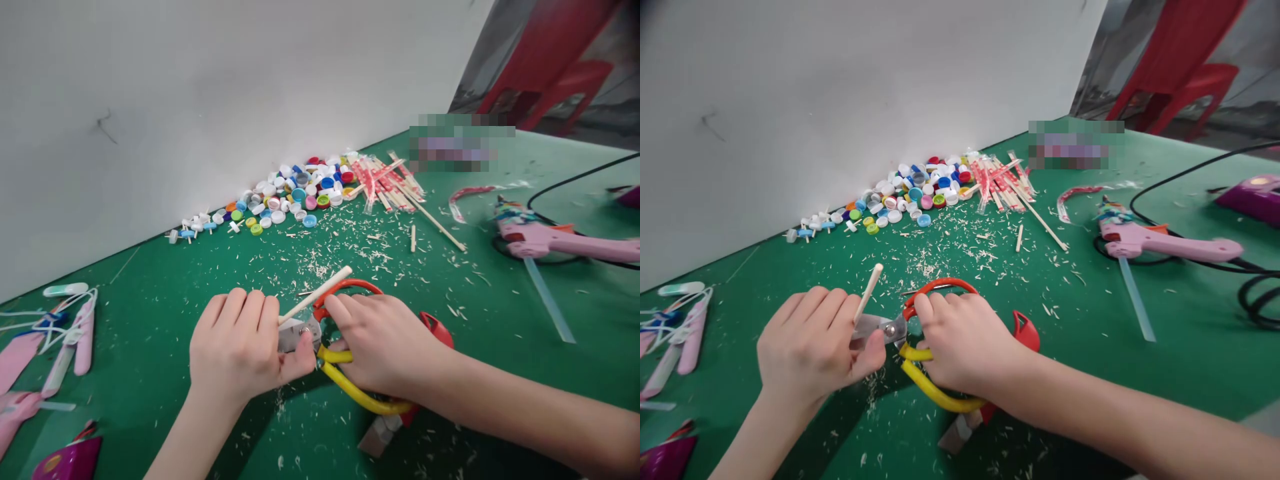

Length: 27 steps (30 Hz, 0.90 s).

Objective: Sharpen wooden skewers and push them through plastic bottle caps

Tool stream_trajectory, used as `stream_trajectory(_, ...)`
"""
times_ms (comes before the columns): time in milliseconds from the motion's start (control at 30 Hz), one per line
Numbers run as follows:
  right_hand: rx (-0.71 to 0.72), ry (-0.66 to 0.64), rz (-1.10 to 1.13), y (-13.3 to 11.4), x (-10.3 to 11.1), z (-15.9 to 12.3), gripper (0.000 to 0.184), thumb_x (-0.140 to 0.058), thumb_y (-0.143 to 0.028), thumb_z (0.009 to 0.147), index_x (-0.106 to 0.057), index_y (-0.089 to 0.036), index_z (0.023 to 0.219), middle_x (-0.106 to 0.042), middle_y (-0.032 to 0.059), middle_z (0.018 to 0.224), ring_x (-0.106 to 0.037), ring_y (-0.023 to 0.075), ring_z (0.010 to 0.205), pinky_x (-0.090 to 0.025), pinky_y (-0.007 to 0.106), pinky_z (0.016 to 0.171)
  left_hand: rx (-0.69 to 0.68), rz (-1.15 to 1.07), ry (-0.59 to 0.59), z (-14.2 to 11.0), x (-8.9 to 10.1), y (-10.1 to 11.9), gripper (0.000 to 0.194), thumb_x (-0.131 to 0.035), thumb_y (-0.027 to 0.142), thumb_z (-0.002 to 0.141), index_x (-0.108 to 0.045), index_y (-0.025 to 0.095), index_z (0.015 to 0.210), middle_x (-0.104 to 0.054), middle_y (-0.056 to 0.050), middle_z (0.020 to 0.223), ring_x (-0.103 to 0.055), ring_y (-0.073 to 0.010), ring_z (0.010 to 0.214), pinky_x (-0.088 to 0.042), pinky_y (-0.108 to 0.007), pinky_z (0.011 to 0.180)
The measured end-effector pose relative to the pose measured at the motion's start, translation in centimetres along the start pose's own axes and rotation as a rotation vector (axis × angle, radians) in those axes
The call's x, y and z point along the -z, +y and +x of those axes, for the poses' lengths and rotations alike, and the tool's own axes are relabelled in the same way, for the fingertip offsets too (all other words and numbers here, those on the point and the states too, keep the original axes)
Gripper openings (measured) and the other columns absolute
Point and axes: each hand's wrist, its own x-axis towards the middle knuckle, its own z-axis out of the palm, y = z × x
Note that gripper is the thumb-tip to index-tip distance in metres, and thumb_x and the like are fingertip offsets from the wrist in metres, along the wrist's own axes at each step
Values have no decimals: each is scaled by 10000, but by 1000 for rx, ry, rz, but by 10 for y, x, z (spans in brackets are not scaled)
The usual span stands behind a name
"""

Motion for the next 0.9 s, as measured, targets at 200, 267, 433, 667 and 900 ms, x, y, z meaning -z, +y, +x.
stream_trajectory(200, 3, -83, -15, -1, -2, 1, 378, -520, -234, 682, -542, -127, 1044, -639, 71, 771, -604, 234, 660, -277, 318, 507, 28, -45, -18, -3, -8, 1, 360, -447, 450, 784, -469, 195, 531, -388, -12, 503, -337, -152, 539, -247, -307, 519)
stream_trajectory(267, -5, -103, -30, -1, -3, 1, 399, -530, -230, 670, -544, -128, 1055, -643, 71, 775, -610, 240, 651, -274, 314, 501, 46, -56, -19, -4, -12, 2, 354, -443, 431, 790, -466, 194, 528, -394, -13, 504, -343, -151, 542, -250, -308, 521)
stream_trajectory(433, -13, -97, -50, 2, -4, 3, 362, -523, -225, 682, -540, -134, 1033, -643, 67, 774, -610, 225, 631, -237, 300, 493, 85, -77, -36, -8, -22, 4, 329, -431, 391, 791, -457, 199, 526, -408, -16, 511, -365, -153, 554, -258, -310, 532)
stream_trajectory(667, 4, -46, -76, 8, -6, 8, 289, -503, -238, 707, -529, -143, 978, -634, 51, 735, -589, 206, 596, -158, 303, 488, 127, -48, -28, -6, -24, 4, 277, -441, 374, 750, -465, 196, 539, -418, -22, 521, -372, -162, 563, -255, -318, 535)
stream_trajectory(900, 35, 24, -70, 12, -12, 7, 246, -496, -209, 688, -510, -139, 923, -594, 40, 668, -546, 170, 560, -142, 300, 500, 150, -56, 11, -3, -21, 6, 281, -430, 363, 757, -476, 199, 534, -423, -25, 517, -368, -162, 565, -236, -317, 541)
